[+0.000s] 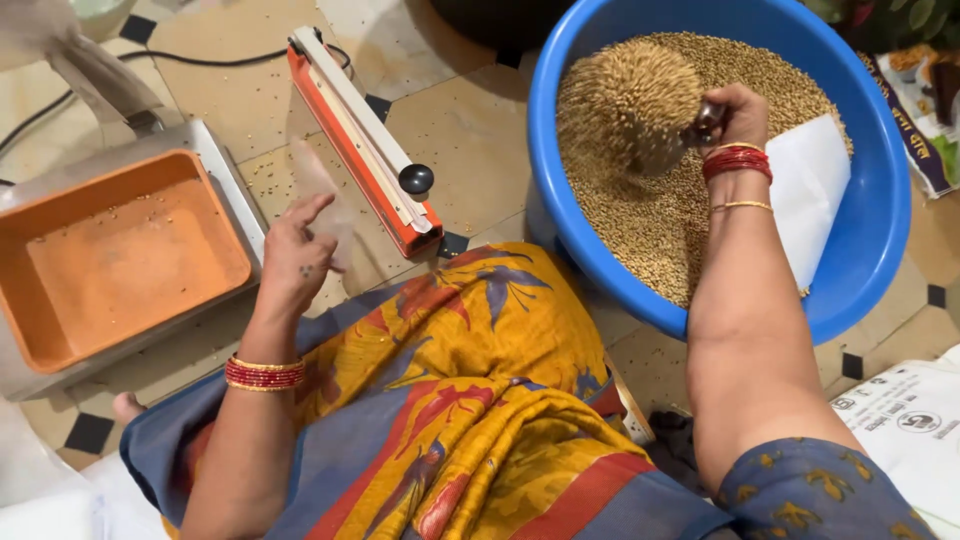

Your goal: Packaging grains into plastic bags using a scoop and a heat sealer.

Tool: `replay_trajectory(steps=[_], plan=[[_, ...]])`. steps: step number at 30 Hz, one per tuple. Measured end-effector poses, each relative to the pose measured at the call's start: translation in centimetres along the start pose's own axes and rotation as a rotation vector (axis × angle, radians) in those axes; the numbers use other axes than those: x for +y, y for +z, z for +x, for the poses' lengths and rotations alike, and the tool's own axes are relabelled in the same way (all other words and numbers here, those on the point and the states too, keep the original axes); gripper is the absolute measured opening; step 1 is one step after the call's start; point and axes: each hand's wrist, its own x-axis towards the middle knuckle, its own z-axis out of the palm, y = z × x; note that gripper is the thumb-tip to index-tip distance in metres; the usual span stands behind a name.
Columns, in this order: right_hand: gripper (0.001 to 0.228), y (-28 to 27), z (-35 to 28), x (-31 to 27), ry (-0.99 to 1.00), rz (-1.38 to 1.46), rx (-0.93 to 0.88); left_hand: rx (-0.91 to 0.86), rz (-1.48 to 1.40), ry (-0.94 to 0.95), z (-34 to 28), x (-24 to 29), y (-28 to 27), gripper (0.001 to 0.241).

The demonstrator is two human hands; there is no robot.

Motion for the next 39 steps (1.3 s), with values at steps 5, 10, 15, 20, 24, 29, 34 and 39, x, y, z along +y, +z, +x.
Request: replay_trajectory(steps=[5, 10, 15, 20, 24, 29, 34, 39], plan=[[0.018, -2.0, -0.4, -2.4, -0.154, 0.121, -0.036, -0.084, 0.120, 0.334, 2.1, 9.7, 4.0, 0.065], [0.014, -0.8, -3.6, -6.8, -0.218, 0.150, 0.081, -0.231, 0.065, 0.330, 5.6, 20.0, 14.2, 0.065], [0.020, -3.3, -5.6, -9.9, -0.280, -0.078, -0.214, -0.228, 0.238, 0.338, 11.1, 19.6, 26.4, 0.055], [0.014, -2.0, -8.7, -12.4, -0.389, -0.185, -0.253, -0.218, 0.485, 0.393, 14.3, 15.9, 33.5, 0.038], [0.012, 3.8, -13.1, -13.6, -0.412, -0.474, -0.190, -0.309, 0.590, 0.241, 14.3, 16.0, 37.0, 0.031], [0.020, 6.2, -12.5, -11.3, -0.693, -1.237, -0.139, -0.289, 0.489, 0.327, 13.2, 17.0, 37.9, 0.044], [0.014, 8.9, -13.4, -9.9, -1.064, -1.662, -0.158, -0.234, 0.369, 0.446, 13.8, 16.2, 38.0, 0.075], [0.002, 10.1, -14.7, -9.2, -1.318, -1.641, -0.224, -0.284, -0.088, 0.090, 7.6, 26.4, 30.4, 0.062]])
